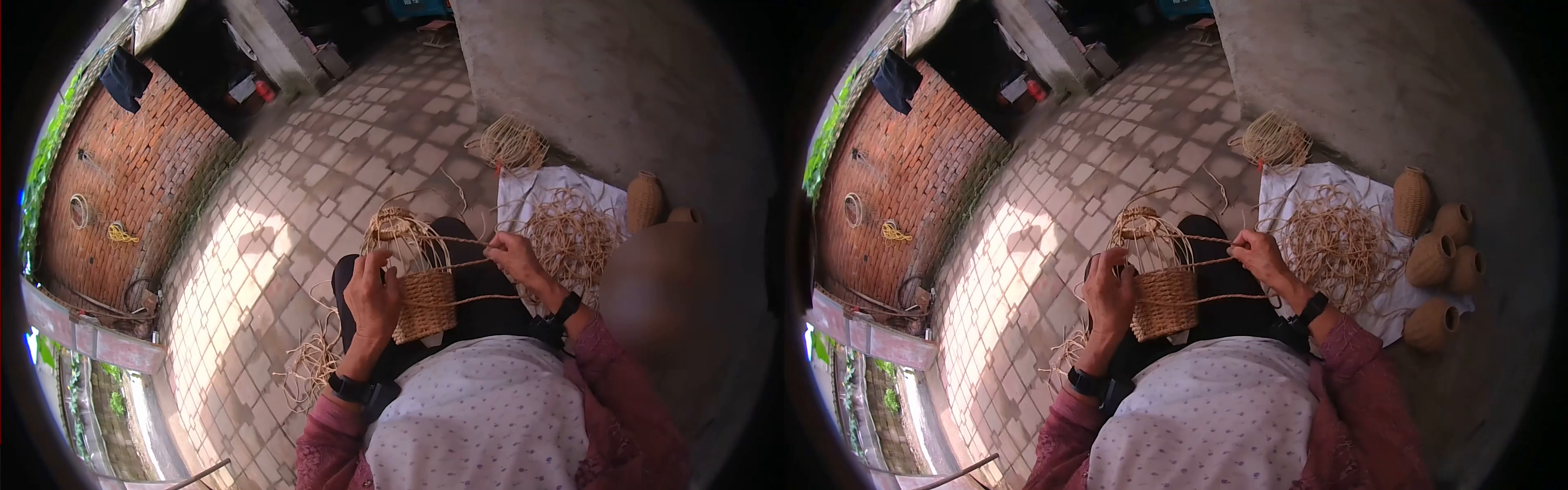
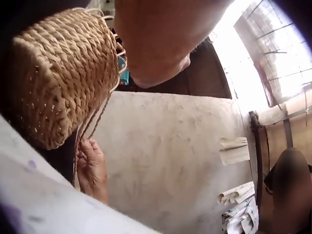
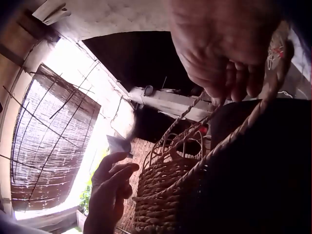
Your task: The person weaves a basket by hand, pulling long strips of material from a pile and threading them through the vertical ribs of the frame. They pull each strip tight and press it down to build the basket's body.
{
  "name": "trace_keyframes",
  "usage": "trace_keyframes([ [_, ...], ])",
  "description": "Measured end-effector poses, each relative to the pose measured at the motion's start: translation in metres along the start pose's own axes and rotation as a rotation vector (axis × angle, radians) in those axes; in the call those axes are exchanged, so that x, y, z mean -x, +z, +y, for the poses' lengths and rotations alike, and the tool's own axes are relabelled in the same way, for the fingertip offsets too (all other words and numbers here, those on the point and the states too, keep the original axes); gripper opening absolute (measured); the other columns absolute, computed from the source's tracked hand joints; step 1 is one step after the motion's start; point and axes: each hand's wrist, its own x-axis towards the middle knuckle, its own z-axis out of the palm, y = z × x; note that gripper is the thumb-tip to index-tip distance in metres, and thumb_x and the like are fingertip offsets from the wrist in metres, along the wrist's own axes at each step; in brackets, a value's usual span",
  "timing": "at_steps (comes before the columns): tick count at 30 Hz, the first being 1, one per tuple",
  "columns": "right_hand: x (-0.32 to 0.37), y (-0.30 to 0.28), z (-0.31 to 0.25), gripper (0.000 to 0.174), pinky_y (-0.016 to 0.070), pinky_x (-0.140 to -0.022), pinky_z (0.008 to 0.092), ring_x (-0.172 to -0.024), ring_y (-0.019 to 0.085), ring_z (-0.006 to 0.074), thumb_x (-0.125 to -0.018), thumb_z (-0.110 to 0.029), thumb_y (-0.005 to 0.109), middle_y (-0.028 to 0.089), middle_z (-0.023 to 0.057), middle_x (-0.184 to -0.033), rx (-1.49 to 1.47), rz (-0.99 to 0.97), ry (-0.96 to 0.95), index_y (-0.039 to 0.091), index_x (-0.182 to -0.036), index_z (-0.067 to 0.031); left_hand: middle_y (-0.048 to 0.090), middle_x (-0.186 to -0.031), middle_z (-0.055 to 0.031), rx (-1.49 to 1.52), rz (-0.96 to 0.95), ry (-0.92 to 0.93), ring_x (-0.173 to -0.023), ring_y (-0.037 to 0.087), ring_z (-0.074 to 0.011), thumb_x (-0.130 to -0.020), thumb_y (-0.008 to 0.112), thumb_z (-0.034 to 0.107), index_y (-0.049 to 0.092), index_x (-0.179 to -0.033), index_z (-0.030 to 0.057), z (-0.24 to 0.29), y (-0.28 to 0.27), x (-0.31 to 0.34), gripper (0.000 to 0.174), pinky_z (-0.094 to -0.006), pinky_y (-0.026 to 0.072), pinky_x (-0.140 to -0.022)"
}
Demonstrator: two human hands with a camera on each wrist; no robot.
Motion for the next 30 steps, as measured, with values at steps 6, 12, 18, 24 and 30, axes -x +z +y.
trace_keyframes([
  [6,-0.009,0.002,-0.006,0.015,0.0487,-0.054,0.0215,-0.062,0.057,0.0073,-0.084,-0.015,0.067,0.059,0.0,-0.074,-0.626,-0.183,0.208,0.058,-0.091,-0.0052,0.066,-0.078,-0.012,0.138,-0.419,-0.077,-0.071,0.066,-0.0302,-0.081,0.054,0.002,0.058,-0.112,0.0111,0.02,0.009,-0.01,0.032,-0.0377,0.0512,-0.063],
  [12,-0.036,0.04,-0.035,0.019,0.0504,-0.057,0.025,-0.065,0.059,0.0095,-0.082,-0.015,0.069,0.06,0.0021,-0.076,-0.701,-0.409,0.096,0.058,-0.091,-0.0036,0.065,-0.074,-0.0183,0.262,-0.507,-0.203,-0.071,0.064,-0.0379,-0.083,0.054,0.004,0.058,-0.109,0.0137,0.021,0.013,-0.016,0.029,-0.046,0.0499,-0.065],
  [18,-0.043,0.083,-0.053,0.02,0.0489,-0.062,0.0396,-0.066,0.062,0.0299,-0.074,-0.009,0.065,0.058,0.0142,-0.07,0.381,0.232,-0.597,0.054,-0.088,-0.0018,0.066,-0.072,-0.0068,0.418,-0.403,-0.412,-0.06,0.062,-0.0132,-0.08,0.058,0.005,0.058,-0.107,0.0068,0.01,0.005,-0.013,0.027,-0.028,0.0484,-0.053],
  [24,-0.031,0.078,-0.064,0.024,0.0472,-0.061,0.0441,-0.069,0.061,0.0362,-0.073,-0.007,0.061,0.059,0.0147,-0.073,-0.069,0.008,-0.217,0.049,-0.093,-0.0051,0.063,-0.073,-0.004,0.637,-0.32,-0.698,-0.06,0.057,-0.0083,-0.076,0.063,0.002,0.056,-0.1,0.0049,-0.02,0.007,0.003,0.025,-0.022,0.0443,-0.051],
  [30,0.009,0.028,-0.035,0.027,0.0464,-0.065,0.0423,-0.07,0.06,0.0323,-0.072,-0.01,0.064,0.059,0.0103,-0.076,0.438,0.118,-0.067,0.049,-0.093,-0.007,0.064,-0.072,-0.0042,0.505,-0.343,-0.635,-0.063,0.057,-0.0083,-0.075,0.063,0.004,0.057,-0.097,0.0047,-0.022,0.007,0.003,0.023,-0.0236,0.0452,-0.056],
])
